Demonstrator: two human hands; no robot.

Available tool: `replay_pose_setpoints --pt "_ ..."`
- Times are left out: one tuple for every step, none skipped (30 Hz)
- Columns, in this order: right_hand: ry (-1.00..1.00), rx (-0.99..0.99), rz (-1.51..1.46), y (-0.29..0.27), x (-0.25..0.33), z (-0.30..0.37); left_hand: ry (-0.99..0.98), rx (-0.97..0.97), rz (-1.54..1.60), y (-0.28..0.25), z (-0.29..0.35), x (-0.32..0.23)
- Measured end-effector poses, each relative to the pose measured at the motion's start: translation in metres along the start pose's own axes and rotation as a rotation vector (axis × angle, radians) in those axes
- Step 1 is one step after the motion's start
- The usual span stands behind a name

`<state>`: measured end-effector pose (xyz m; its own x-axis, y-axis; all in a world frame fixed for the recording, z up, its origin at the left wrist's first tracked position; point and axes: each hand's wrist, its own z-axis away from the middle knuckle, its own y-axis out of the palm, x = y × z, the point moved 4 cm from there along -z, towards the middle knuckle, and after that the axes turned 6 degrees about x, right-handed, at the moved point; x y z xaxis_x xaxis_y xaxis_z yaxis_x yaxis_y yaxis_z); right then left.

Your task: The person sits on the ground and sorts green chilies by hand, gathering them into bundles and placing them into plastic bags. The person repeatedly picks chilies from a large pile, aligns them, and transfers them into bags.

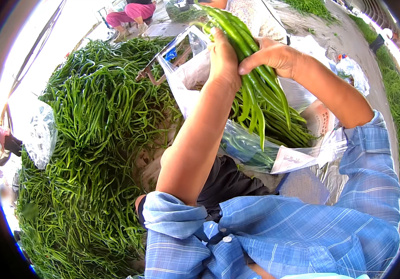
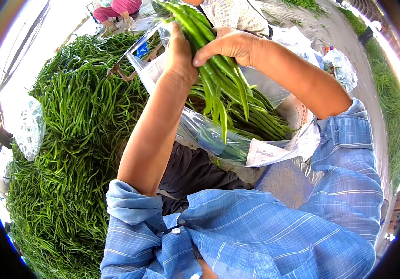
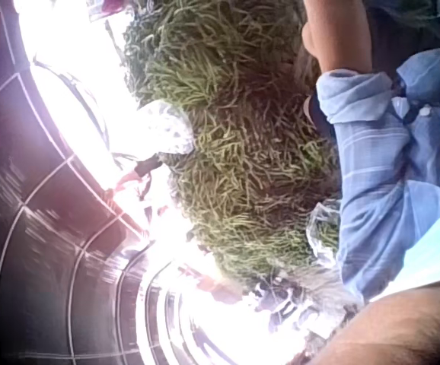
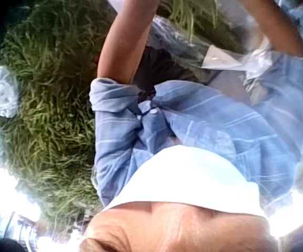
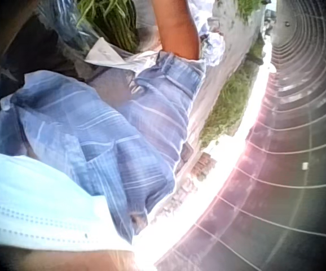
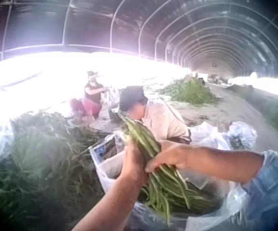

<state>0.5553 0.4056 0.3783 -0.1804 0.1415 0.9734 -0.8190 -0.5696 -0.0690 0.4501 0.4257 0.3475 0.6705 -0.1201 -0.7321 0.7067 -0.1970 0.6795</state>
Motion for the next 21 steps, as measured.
replay_pose_setpoints --pt "-0.011 -0.022 -0.08 0.0 0.0 0.003 -0.009 0.079 -0.096 0.009 0.006 -0.008" --pt "0.006 -0.044 -0.125 -0.002 -0.004 0.003 -0.03 0.078 -0.136 0.01 0.003 -0.01" --pt "0.024 -0.067 -0.17 -0.005 -0.009 0.002 -0.051 0.076 -0.176 0.011 -0.002 -0.011" --pt "0.036 -0.082 -0.218 -0.007 -0.012 0.0 -0.104 0.07 -0.154 0.013 -0.003 -0.012" --pt "0.037 -0.103 -0.226 -0.008 -0.012 -0.001 -0.071 0.095 -0.13 0.013 -0.006 -0.012" --pt "0.037 -0.124 -0.234 -0.009 -0.012 -0.002 -0.037 0.119 -0.105 0.011 -0.009 -0.011" --pt "0.04 -0.147 -0.248 -0.009 -0.015 -0.002 -0.01 0.143 -0.083 0.01 -0.01 -0.01" --pt "0.064 -0.111 -0.198 -0.008 -0.017 -0.003 0.018 0.165 -0.06 0.008 -0.011 -0.008" --pt "0.051 -0.089 -0.228 -0.008 -0.018 -0.006 0.027 0.242 0.021 0.007 -0.011 -0.008" --pt "0.043 -0.074 -0.252 -0.01 -0.021 -0.008 0.035 0.323 0.113 0.01 -0.008 -0.01" --pt "0.035 -0.057 -0.276 -0.011 -0.024 -0.012 0.045 0.401 0.205 0.012 -0.003 -0.014" --pt "-0.018 -0.044 -0.298 -0.016 -0.027 -0.015 -0.087 0.321 0.197 0.007 -0.003 -0.015" --pt "-0.045 -0.053 -0.315 -0.02 -0.025 -0.016 -0.072 0.388 0.216 0.013 -0.006 -0.023" --pt "-0.114 -0.058 -0.3 -0.024 -0.021 -0.017 -0.051 0.159 0.111 0.003 -0.005 -0.026" --pt "-0.182 -0.062 -0.284 -0.028 -0.018 -0.017 -0.03 -0.07 0.007 -0.009 0.002 -0.029" --pt "-0.275 -0.066 -0.219 -0.025 -0.008 -0.014 0.094 -0.027 -0.037 -0.027 0.009 -0.037" --pt "-0.357 -0.061 -0.237 -0.012 0.007 -0.009 0.241 -0.108 -0.099 -0.051 0.02 -0.042" --pt "-0.422 -0.139 -0.273 -0.023 0.011 -0.007 0.32 -0.154 -0.147 -0.056 0.042 -0.047" --pt "-0.491 -0.2 -0.317 -0.032 0.013 -0.009 0.386 -0.296 0.06 -0.072 0.057 -0.041" --pt "-0.473 -0.06 -0.446 -0.039 0.017 -0.013 0.423 -0.337 0.153 -0.086 0.078 -0.041" --pt "-0.527 0.029 -0.641 -0.041 0.026 -0.018 0.473 -0.381 0.235 -0.099 0.102 -0.044"
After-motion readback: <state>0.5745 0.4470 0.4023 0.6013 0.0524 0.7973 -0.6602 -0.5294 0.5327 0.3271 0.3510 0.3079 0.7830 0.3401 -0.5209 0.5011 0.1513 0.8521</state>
